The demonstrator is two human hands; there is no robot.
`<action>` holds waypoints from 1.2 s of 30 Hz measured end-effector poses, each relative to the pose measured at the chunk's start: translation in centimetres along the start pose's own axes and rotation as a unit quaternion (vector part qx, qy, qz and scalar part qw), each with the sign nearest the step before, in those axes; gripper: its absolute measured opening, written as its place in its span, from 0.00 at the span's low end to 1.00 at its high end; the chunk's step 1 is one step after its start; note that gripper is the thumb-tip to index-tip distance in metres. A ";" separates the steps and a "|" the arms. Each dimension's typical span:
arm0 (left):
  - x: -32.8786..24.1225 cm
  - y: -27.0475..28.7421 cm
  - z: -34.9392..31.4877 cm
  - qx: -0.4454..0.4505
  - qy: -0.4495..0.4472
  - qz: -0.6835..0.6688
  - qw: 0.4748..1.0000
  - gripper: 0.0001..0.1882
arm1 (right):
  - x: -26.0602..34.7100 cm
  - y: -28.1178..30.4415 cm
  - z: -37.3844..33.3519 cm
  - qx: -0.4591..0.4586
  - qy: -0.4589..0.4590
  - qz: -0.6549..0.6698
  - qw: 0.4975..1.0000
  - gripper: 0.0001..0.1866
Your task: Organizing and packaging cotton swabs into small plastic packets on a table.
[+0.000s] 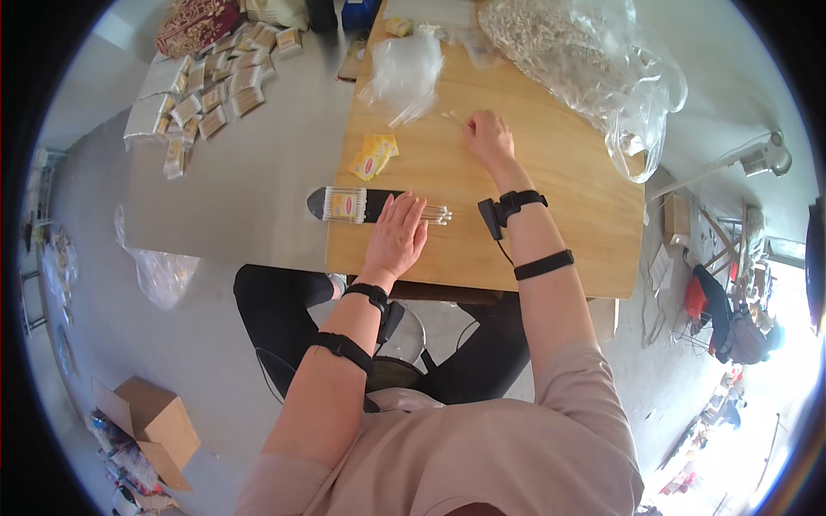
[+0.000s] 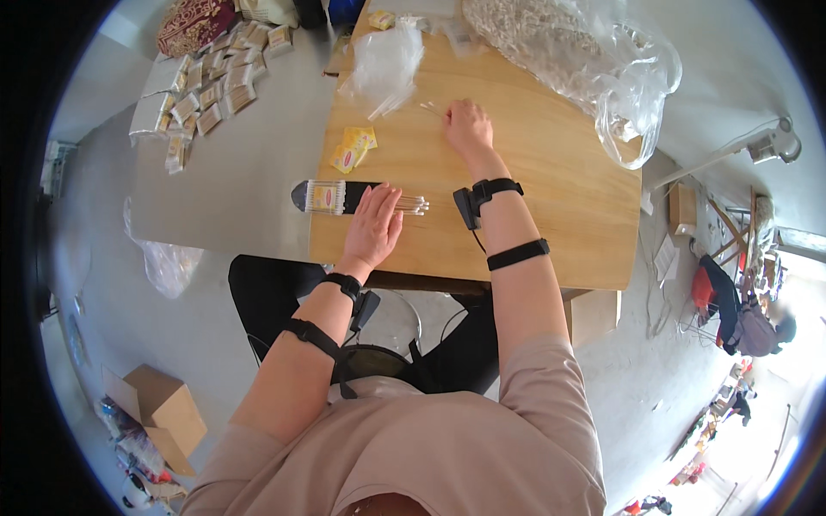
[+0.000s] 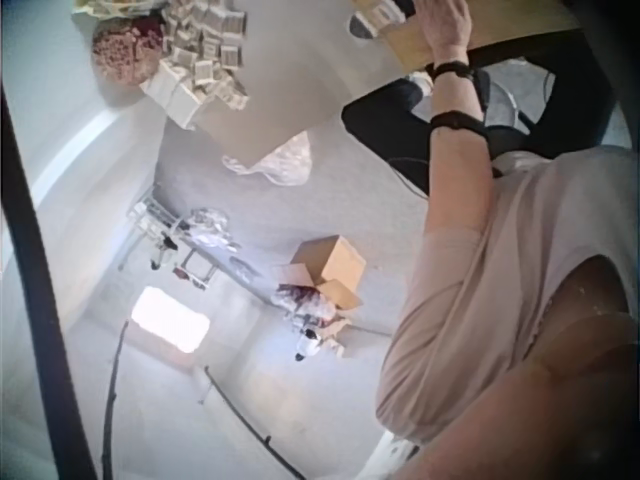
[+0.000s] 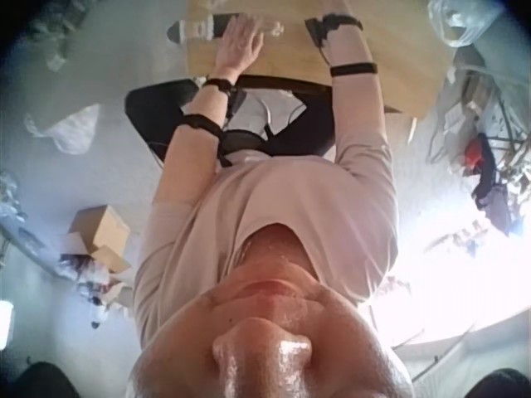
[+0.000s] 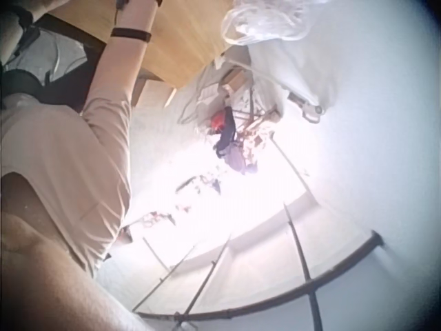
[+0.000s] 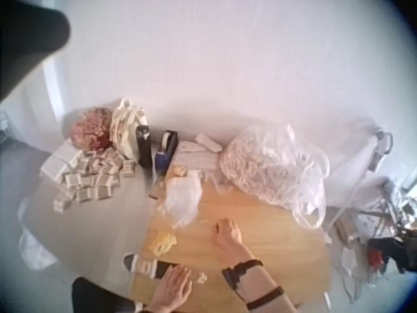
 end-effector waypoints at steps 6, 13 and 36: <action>0.5 0.5 0.0 -0.045 0.016 -0.024 0.999 0.25 | 3.9 -1.3 -7.5 0.032 0.050 0.082 0.995 0.06; 1.4 -0.3 0.2 -0.030 0.047 -0.027 0.998 0.28 | 5.2 -1.1 -10.4 0.117 -0.060 0.184 0.974 0.05; 0.8 -0.4 0.4 0.007 0.014 0.067 0.998 0.28 | -1.3 4.2 -12.8 -0.246 -0.104 0.271 0.925 0.15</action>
Point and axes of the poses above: each hand's wrist, its own z-axis towards the middle knuckle, its own y-axis out of the back of the hand, x = y × z, the point moved 6 cm from there along z, towards the middle knuckle, and after that the axes turned 7 degrees about y, right-handed, at the moved point
